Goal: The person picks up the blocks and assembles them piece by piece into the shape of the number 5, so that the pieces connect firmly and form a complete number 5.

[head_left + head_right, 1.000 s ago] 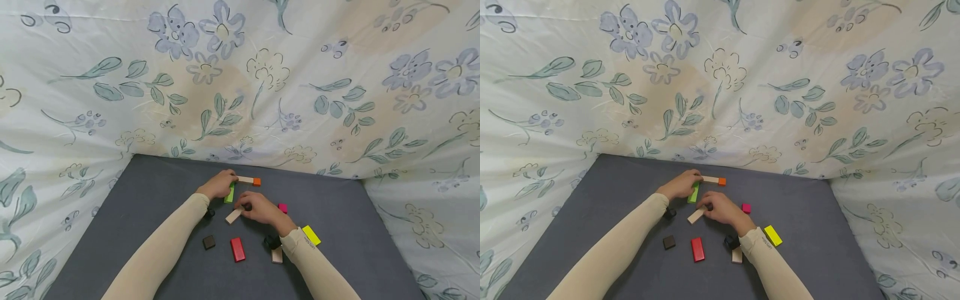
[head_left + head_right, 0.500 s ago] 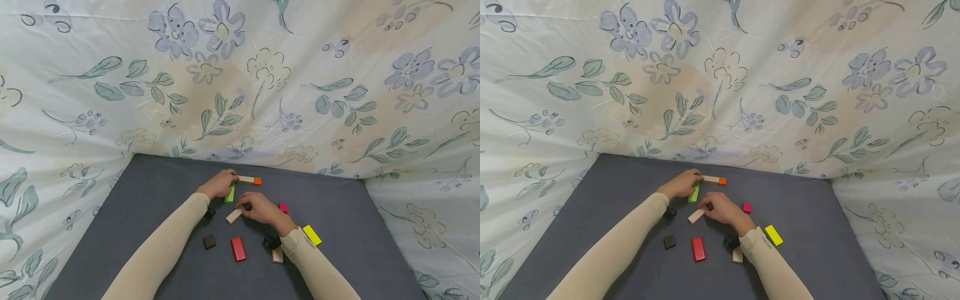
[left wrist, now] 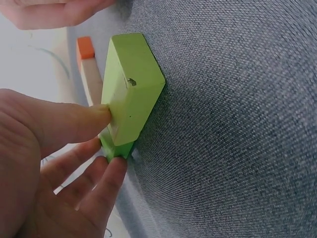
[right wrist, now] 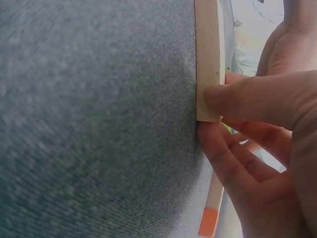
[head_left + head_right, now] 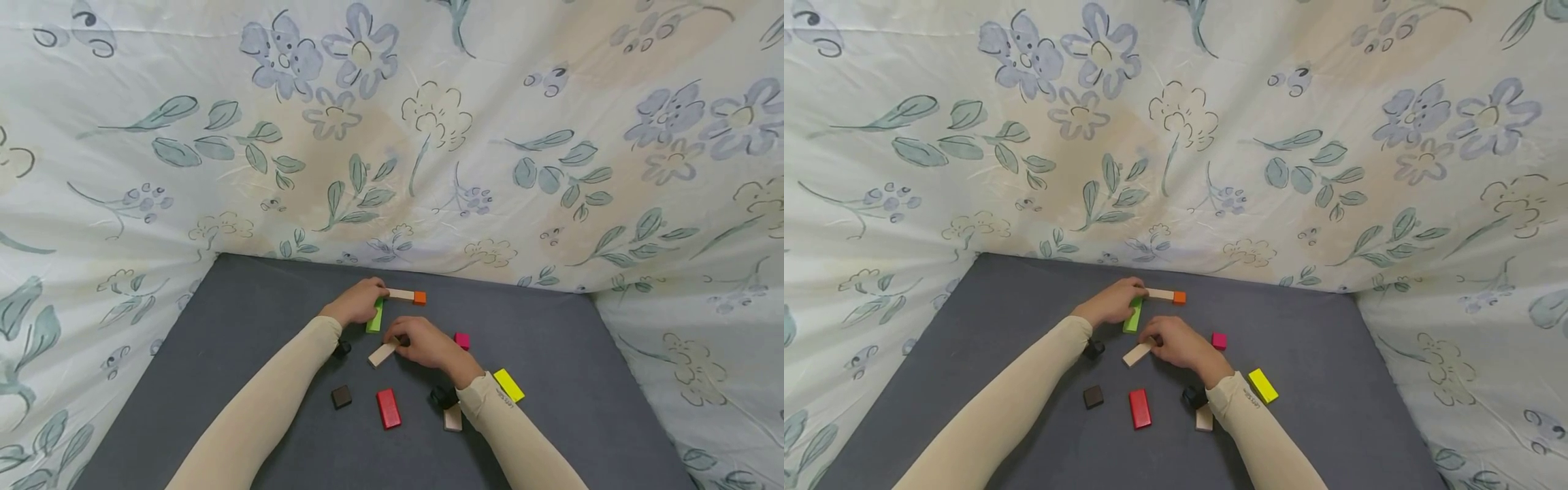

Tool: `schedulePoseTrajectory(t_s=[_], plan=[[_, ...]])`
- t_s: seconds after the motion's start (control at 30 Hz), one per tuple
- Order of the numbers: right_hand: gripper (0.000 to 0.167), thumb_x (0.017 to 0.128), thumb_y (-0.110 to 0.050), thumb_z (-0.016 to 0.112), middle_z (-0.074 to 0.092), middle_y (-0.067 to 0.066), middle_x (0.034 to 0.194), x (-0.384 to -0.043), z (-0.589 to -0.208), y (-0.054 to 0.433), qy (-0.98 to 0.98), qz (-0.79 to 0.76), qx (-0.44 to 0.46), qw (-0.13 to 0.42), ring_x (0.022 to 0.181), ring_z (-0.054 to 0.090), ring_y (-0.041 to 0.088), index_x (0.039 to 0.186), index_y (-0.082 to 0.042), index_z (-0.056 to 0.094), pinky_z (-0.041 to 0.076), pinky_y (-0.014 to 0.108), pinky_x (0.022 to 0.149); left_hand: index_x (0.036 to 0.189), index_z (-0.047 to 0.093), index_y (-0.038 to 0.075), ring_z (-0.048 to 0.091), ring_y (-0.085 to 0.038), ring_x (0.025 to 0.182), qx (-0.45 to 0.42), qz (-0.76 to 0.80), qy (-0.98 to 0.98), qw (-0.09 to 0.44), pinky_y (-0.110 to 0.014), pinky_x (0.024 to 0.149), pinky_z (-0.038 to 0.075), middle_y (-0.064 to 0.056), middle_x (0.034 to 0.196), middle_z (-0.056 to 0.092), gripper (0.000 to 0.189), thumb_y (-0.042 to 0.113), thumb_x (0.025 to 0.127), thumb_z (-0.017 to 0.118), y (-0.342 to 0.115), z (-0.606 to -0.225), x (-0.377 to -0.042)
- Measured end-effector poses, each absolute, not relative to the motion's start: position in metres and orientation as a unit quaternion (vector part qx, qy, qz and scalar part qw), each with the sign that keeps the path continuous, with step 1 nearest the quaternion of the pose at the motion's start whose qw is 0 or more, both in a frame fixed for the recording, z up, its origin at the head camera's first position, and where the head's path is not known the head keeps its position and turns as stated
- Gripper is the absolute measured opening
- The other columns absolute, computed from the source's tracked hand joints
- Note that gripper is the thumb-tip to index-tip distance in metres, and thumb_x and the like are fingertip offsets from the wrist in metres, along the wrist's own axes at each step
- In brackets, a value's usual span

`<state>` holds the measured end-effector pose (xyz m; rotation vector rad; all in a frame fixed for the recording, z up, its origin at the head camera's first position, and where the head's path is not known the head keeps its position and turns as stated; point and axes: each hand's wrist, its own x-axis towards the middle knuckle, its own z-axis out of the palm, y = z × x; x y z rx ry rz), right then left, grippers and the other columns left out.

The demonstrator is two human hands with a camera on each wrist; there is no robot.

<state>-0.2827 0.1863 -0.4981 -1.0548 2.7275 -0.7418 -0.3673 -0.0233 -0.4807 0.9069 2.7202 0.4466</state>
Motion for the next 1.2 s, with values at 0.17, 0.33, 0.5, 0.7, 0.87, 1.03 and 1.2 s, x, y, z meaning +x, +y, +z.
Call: schedulePoseTrajectory(t_s=[0.17, 0.33, 0.5, 0.7, 0.87, 1.03, 1.2], plan=[[0.028, 0.095, 0.002, 0.08, 0.073, -0.002, 0.117, -0.282, -0.499, 0.188, 0.9, -0.248, -0.354, 0.056, 0.106, 0.068, 0.015, 0.118, -0.015, 0.083, 0.058, 0.038, 0.091, 0.153, 0.062, 0.009, 0.048, -0.034, 0.145, 0.315, 0.152, 0.93, 0.115, -0.046, 0.113, 0.046, -0.014, 0.159, 0.049, 0.053, -0.002, 0.102, 0.062, -0.023, -0.481, -0.368], [0.027, 0.096, 0.0, 0.081, 0.073, -0.003, 0.118, -0.282, -0.501, 0.189, 0.902, -0.243, -0.353, 0.053, 0.106, 0.068, 0.014, 0.119, -0.015, 0.083, 0.058, 0.036, 0.09, 0.153, 0.062, 0.009, 0.049, -0.033, 0.144, 0.314, 0.152, 0.93, 0.113, -0.046, 0.113, 0.045, -0.013, 0.158, 0.05, 0.053, -0.001, 0.102, 0.064, -0.023, -0.481, -0.367], [0.027, 0.096, -0.001, 0.081, 0.073, -0.002, 0.119, -0.28, -0.5, 0.189, 0.907, -0.239, -0.343, 0.053, 0.106, 0.068, 0.014, 0.119, -0.016, 0.083, 0.058, 0.037, 0.09, 0.154, 0.062, 0.009, 0.05, -0.032, 0.143, 0.313, 0.149, 0.931, 0.115, -0.045, 0.113, 0.045, -0.013, 0.158, 0.05, 0.053, 0.0, 0.102, 0.064, -0.022, -0.481, -0.368], [0.024, 0.097, -0.003, 0.081, 0.073, -0.002, 0.12, -0.279, -0.499, 0.191, 0.912, -0.239, -0.33, 0.049, 0.107, 0.069, 0.016, 0.118, -0.015, 0.083, 0.058, 0.038, 0.09, 0.154, 0.062, 0.011, 0.05, -0.032, 0.144, 0.312, 0.145, 0.931, 0.121, -0.045, 0.113, 0.046, -0.013, 0.158, 0.05, 0.052, 0.0, 0.103, 0.065, -0.022, -0.48, -0.37], [0.024, 0.097, -0.005, 0.082, 0.073, -0.003, 0.117, -0.281, -0.502, 0.194, 0.912, -0.235, -0.333, 0.041, 0.105, 0.069, 0.015, 0.118, -0.016, 0.083, 0.058, 0.037, 0.088, 0.155, 0.061, 0.011, 0.048, -0.032, 0.146, 0.311, 0.143, 0.931, 0.124, -0.045, 0.114, 0.045, -0.012, 0.16, 0.048, 0.053, 0.0, 0.104, 0.064, -0.021, -0.48, -0.37], [0.024, 0.095, -0.005, 0.083, 0.073, -0.003, 0.116, -0.283, -0.501, 0.198, 0.914, -0.244, -0.322, 0.027, 0.101, 0.069, 0.013, 0.116, -0.016, 0.083, 0.058, 0.035, 0.085, 0.155, 0.061, 0.01, 0.048, -0.032, 0.146, 0.311, 0.146, 0.931, 0.123, -0.046, 0.114, 0.045, -0.013, 0.16, 0.048, 0.053, 0.0, 0.103, 0.064, -0.021, -0.481, -0.37], [0.023, 0.095, -0.003, 0.083, 0.073, -0.002, 0.116, -0.283, -0.498, 0.201, 0.915, -0.27, -0.299, 0.01, 0.095, 0.069, 0.013, 0.115, -0.014, 0.083, 0.059, 0.035, 0.082, 0.154, 0.062, 0.011, 0.048, -0.032, 0.146, 0.306, 0.147, 0.933, 0.121, -0.046, 0.114, 0.045, -0.012, 0.16, 0.048, 0.053, -0.001, 0.103, 0.063, -0.022, -0.482, -0.37]])
